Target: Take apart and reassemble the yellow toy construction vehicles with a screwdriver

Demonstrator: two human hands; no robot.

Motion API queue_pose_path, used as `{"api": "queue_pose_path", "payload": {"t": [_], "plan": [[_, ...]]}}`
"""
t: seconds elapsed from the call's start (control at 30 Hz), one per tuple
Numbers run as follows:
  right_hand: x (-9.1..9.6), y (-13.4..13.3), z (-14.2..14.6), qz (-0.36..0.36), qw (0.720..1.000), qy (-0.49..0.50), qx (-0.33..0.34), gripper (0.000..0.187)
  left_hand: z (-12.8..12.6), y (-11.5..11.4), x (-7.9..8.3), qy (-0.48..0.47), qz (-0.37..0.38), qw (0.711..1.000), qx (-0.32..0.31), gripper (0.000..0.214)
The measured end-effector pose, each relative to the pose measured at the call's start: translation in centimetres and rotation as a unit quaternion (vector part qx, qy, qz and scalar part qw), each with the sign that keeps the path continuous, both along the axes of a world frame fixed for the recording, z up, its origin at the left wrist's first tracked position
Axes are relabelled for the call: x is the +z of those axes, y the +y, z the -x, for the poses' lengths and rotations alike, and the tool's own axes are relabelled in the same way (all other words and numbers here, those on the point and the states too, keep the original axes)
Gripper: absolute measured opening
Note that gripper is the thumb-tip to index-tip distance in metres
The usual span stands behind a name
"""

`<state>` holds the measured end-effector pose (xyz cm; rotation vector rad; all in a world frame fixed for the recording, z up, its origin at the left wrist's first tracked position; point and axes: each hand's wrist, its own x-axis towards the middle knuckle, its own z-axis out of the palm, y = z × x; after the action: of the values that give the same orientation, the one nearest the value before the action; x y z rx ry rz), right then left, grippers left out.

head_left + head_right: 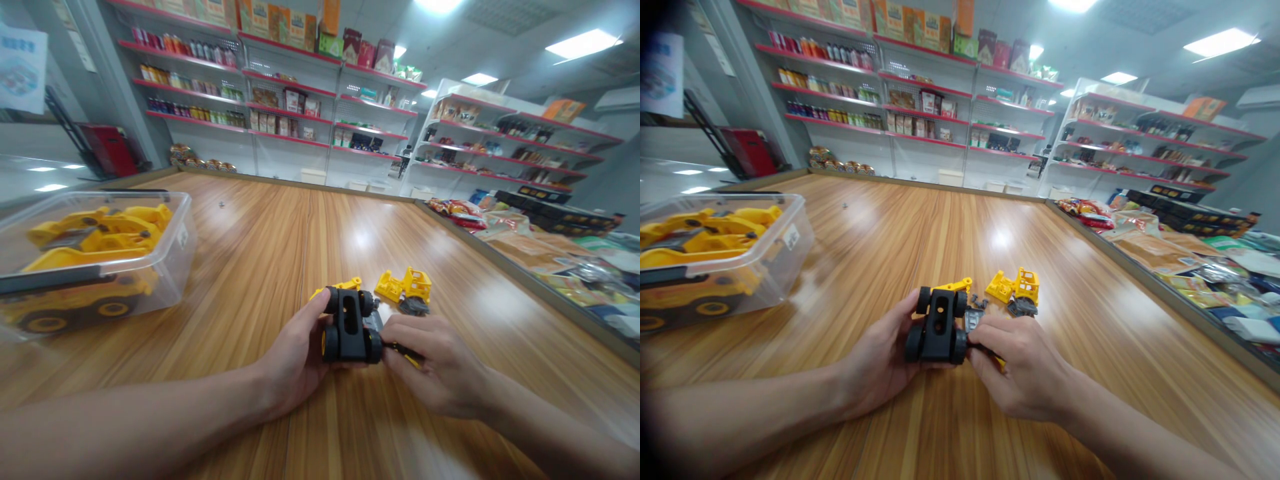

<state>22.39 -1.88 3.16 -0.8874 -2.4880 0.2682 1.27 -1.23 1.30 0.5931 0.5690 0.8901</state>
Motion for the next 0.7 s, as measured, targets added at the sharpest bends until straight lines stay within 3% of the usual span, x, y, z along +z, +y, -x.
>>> {"api": "queue_pose_path", "payload": {"t": [0.3, 0.5, 0.7], "plan": [[1.2, -0.2, 0.1, 0.029, 0.997, 0.072, -0.011, 0.015, 0.2, 0.0, 0.3, -0.032, 0.001, 0.999, -0.006, 0.047], [1.3, -0.2, -0.1, 0.108, 0.987, 0.108, -0.052, 0.019, 0.4, 0.1, -0.2, -0.056, -0.045, 0.996, -0.057, 0.044], [1.1, -0.2, -0.2, 0.176, 0.960, 0.197, -0.092, 0.042, 0.4, -0.1, 0.2, -0.049, -0.005, 0.997, -0.056, 0.034]]}}
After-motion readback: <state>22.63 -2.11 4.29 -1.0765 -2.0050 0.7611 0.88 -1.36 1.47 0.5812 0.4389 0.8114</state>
